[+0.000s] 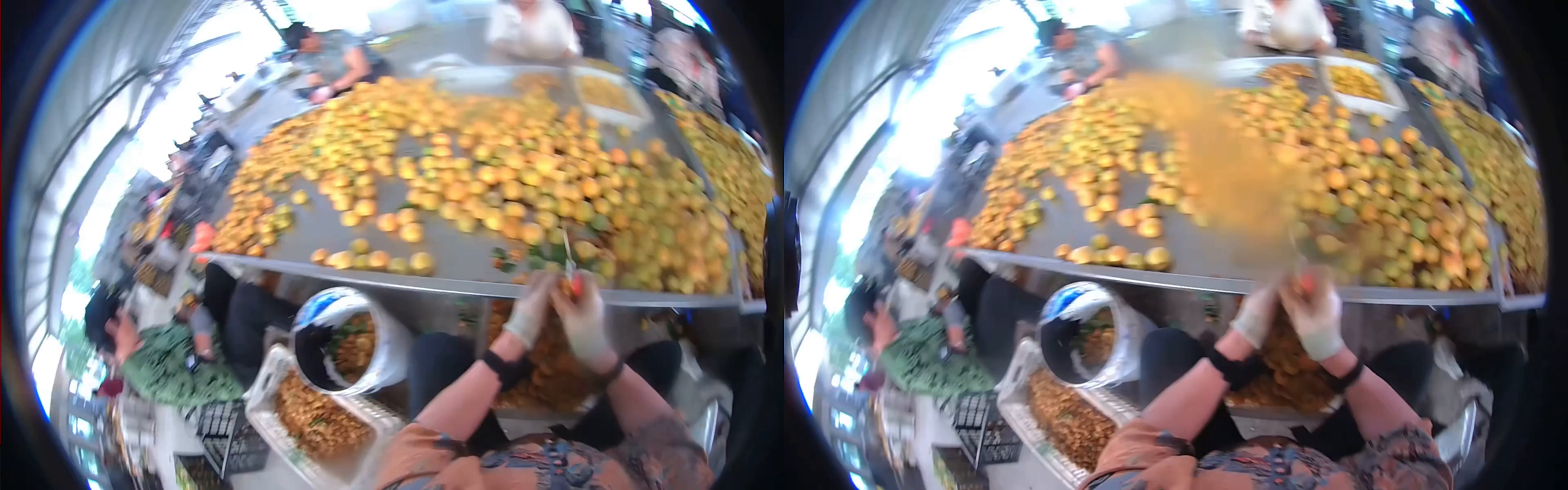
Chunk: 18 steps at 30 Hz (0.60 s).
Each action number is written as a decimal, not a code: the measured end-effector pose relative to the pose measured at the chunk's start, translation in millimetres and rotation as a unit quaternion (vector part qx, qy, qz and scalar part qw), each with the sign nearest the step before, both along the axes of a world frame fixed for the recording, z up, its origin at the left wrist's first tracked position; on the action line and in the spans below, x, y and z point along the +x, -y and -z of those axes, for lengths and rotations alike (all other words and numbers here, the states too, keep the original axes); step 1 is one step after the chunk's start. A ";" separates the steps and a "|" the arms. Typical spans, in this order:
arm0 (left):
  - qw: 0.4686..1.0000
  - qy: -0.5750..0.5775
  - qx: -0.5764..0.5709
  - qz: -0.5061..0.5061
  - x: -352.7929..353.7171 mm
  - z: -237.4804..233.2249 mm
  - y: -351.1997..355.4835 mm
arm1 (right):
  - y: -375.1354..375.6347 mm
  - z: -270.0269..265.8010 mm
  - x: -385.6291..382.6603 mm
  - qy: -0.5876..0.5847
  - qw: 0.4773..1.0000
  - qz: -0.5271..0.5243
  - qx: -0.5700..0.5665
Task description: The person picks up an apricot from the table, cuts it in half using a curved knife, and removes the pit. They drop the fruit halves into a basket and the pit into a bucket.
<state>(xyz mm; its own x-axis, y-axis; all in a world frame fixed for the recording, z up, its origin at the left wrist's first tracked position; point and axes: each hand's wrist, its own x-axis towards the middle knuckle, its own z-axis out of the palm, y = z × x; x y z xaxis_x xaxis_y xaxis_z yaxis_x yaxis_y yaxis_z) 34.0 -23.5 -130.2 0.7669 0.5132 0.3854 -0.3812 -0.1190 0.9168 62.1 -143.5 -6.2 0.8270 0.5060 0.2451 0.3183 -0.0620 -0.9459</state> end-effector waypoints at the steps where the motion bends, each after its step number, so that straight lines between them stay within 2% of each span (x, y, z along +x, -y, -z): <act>1: 0.975 -0.136 0.167 -0.060 -33.0 -59.7 8.5 | 1.4 17.7 6.2 -0.111 0.989 -0.012 0.094; 2: 0.966 -0.166 0.192 -0.057 -32.2 -71.5 7.7 | -2.0 58.7 24.5 -0.338 0.877 -0.001 0.342; 3: 0.999 -0.053 0.011 0.003 -31.0 -80.6 13.7 | 4.9 0.2 13.4 -0.283 0.943 0.040 0.172; 4: 0.959 -0.107 -0.243 0.105 -28.7 -84.0 6.3 | 12.4 5.5 30.4 -0.300 0.954 0.009 -0.018; 5: 0.973 -0.097 -0.191 0.085 -28.9 -96.5 9.0 | 13.4 -32.8 18.3 -0.454 0.876 0.030 0.160; 6: 0.918 -0.104 -0.363 0.123 -30.4 -127.8 16.4 | 12.3 -30.4 19.6 -0.388 0.908 0.021 0.158; 7: 0.889 -0.098 -0.428 0.128 -33.2 -141.2 21.1 | 22.4 -32.0 31.1 -0.519 0.829 -0.071 0.196; 9: 0.938 -0.074 -0.291 0.175 -40.0 -140.9 15.8 | 31.5 -32.9 42.6 -0.535 0.802 -0.134 0.230; 10: 0.938 -0.075 -0.289 0.177 -41.6 -143.2 14.9 | 35.3 -38.9 40.9 -0.535 0.801 -0.133 0.232; 12: 0.940 -0.103 -0.302 0.120 -43.4 -151.4 12.6 | 42.6 -59.0 35.7 -0.376 0.910 -0.136 0.112; 13: 0.940 -0.102 -0.301 0.120 -44.8 -149.0 9.8 | 43.0 -45.5 36.8 -0.375 0.910 -0.137 0.113; 14: 0.937 -0.104 -0.316 0.104 -45.4 -143.2 5.1 | 41.6 -21.5 40.2 -0.115 0.984 -0.136 0.027; 15: 0.934 -0.106 -0.330 0.088 -45.6 -134.2 -0.3 | 41.6 -7.8 41.7 0.155 0.978 -0.124 -0.061; 17: 0.932 -0.093 -0.344 0.063 -43.3 -114.9 -8.8 | 45.5 -19.2 39.7 0.143 0.980 -0.121 -0.066; 18: 0.946 -0.090 -0.297 0.092 -44.9 -121.2 -7.5 | 45.0 -36.8 37.9 -0.049 0.992 -0.119 -0.012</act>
